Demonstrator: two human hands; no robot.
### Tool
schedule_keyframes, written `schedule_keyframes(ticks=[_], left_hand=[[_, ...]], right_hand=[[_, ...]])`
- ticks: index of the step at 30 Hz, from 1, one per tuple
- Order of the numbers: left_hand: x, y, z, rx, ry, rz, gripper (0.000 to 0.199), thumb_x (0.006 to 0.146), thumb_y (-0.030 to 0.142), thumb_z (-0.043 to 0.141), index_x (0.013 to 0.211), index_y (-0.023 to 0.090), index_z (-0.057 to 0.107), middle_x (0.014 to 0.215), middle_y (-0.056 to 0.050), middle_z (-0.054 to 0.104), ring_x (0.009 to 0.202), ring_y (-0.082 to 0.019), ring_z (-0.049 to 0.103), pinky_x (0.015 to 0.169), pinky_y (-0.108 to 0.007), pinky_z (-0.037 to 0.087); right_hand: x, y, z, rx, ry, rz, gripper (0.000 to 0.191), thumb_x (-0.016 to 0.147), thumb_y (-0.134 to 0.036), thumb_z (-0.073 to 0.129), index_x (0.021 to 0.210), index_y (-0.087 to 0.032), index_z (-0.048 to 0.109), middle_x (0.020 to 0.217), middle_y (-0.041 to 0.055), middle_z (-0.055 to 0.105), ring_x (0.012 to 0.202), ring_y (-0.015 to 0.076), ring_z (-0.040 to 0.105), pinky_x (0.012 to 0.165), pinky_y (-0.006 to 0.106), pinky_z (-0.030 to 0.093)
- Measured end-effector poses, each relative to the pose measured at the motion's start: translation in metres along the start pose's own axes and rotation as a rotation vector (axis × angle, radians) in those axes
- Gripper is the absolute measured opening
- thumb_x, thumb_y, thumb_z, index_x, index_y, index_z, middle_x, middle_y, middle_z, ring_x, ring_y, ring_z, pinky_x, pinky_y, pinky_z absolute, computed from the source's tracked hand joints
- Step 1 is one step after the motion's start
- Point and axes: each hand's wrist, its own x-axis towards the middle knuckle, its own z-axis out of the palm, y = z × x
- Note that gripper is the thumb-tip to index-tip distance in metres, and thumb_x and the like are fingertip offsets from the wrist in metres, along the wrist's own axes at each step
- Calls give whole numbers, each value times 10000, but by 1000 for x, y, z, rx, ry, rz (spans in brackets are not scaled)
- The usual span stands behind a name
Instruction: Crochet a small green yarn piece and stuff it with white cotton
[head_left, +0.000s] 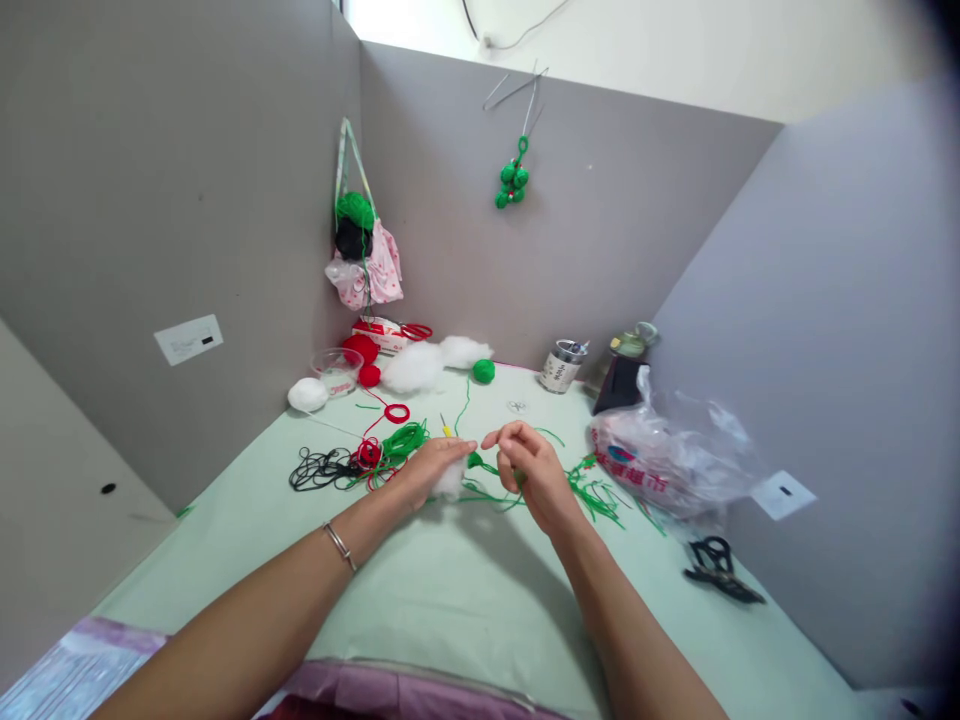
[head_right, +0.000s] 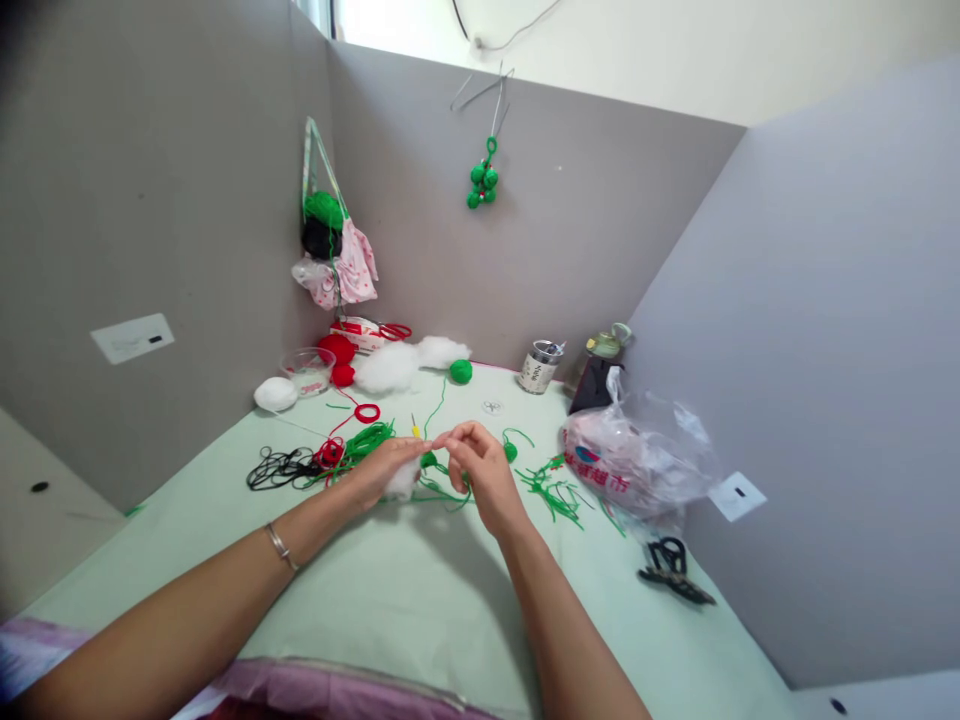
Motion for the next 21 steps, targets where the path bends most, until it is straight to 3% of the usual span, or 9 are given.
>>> schedule_keyframes(ticks=[3,8,11,14,17,21], left_hand=[[0,-1,-1,-2,-9,7,396,1002,388,667,1332,171,638,1326,-121,669,1114,-263,691,933,-482,607],[1,-3,-1,8,0,65,385,1004,390,664,1318,169,643,1302,-114,678,1088,-256,697,913,-469,613],[0,-5,2,24,17,118,339,1003,448,646,1152,145,683,1072,-72,712,880,-195,692,777,-370,596],[-3,-5,7,51,59,204,355,847,481,796,936,165,662,822,13,644,703,-140,592,646,-267,466],[-4,-5,10,85,120,283,399,702,451,878,855,195,613,759,45,603,696,-134,540,629,-247,389],[-3,-6,9,123,130,311,398,709,504,825,800,204,579,679,53,566,639,-136,498,603,-258,364]], right_hand=[[-5,1,2,-176,-21,-55,189,856,-359,708,994,-245,650,952,15,702,571,110,455,580,276,378],[-6,12,9,-407,33,-109,21,834,-255,650,845,-240,661,816,19,660,749,184,555,738,311,379],[-2,19,9,-476,113,-61,82,847,-270,614,772,-238,616,696,8,605,657,180,514,679,308,349],[3,24,6,-475,140,13,186,865,-324,596,701,-237,589,591,-5,579,558,163,483,605,292,340],[5,25,6,-406,87,73,264,883,-384,564,679,-226,617,593,13,648,523,151,524,549,270,370],[5,22,8,-313,23,118,298,880,-415,543,706,-207,666,566,13,652,504,143,556,522,253,406]])
